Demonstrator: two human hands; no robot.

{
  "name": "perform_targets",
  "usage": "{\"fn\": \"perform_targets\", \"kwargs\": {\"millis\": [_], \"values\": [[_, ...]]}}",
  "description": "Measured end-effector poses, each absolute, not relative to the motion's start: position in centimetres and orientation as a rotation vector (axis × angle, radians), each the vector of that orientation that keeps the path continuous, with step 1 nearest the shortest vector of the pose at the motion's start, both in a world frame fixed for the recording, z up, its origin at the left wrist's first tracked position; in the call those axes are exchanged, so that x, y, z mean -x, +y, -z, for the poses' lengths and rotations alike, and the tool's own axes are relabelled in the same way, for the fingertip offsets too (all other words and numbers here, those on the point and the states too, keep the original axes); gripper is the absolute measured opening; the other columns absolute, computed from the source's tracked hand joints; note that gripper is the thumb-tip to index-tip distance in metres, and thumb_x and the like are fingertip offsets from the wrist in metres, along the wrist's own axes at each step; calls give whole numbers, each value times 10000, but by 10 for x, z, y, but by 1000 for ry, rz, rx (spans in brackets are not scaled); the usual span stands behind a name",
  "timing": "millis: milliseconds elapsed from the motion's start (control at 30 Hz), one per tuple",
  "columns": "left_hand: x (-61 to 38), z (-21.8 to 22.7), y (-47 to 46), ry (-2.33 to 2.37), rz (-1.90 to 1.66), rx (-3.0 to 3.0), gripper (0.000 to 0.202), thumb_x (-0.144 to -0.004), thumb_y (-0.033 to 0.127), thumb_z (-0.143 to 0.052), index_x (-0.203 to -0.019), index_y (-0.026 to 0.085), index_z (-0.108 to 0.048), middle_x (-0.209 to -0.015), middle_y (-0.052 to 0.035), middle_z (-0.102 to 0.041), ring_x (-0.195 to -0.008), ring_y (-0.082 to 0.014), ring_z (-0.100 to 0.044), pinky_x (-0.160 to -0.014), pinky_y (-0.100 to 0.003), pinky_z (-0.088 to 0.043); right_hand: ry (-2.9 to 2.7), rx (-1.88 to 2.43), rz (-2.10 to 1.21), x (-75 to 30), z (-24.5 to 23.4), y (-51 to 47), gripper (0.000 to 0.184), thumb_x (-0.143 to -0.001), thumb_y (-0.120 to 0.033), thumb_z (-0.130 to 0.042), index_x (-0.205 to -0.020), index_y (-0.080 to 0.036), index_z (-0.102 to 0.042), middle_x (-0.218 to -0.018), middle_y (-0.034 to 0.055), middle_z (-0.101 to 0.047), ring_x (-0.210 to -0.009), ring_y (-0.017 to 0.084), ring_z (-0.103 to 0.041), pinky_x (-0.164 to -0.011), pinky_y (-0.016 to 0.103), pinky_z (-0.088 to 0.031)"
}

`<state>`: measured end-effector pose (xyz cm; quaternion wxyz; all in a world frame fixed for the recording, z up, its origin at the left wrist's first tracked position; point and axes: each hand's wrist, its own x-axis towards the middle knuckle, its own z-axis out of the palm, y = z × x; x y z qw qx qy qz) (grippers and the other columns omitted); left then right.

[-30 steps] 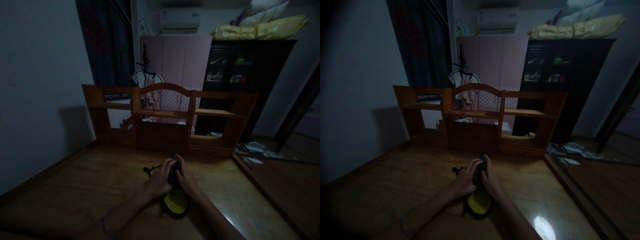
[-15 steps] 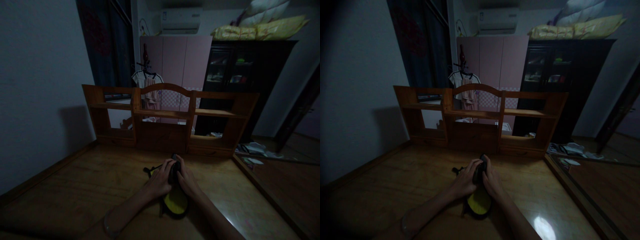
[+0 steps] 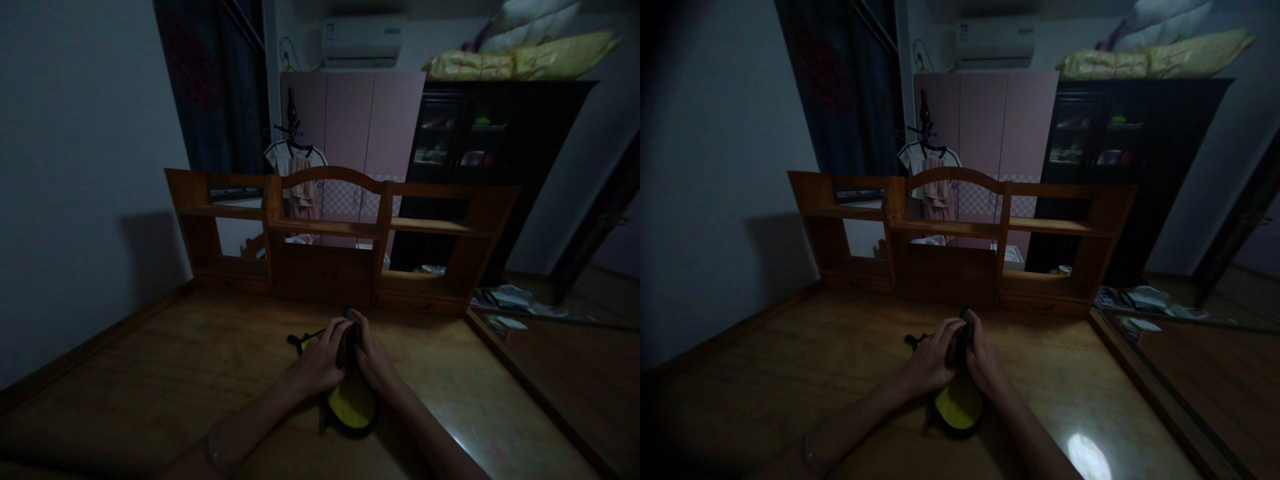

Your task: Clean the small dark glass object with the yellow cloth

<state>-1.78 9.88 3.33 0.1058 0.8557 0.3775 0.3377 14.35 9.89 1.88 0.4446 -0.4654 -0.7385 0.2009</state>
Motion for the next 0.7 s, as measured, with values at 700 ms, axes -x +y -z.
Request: {"fn": "perform_targets", "kwargs": {"millis": [700], "values": [[17,-35,98,1171,-1106,-2483,732,-685,130,-584,-1340,294,-300,-1371,-60,-367,-1138,-257,-509,-874,-413,-502,-1745,1112,-463,-141,-21,102,550,-831,-105,-418,-1353,-218,-286,-940,55,-628,-780,187,-636,-716,330,-518]]}}
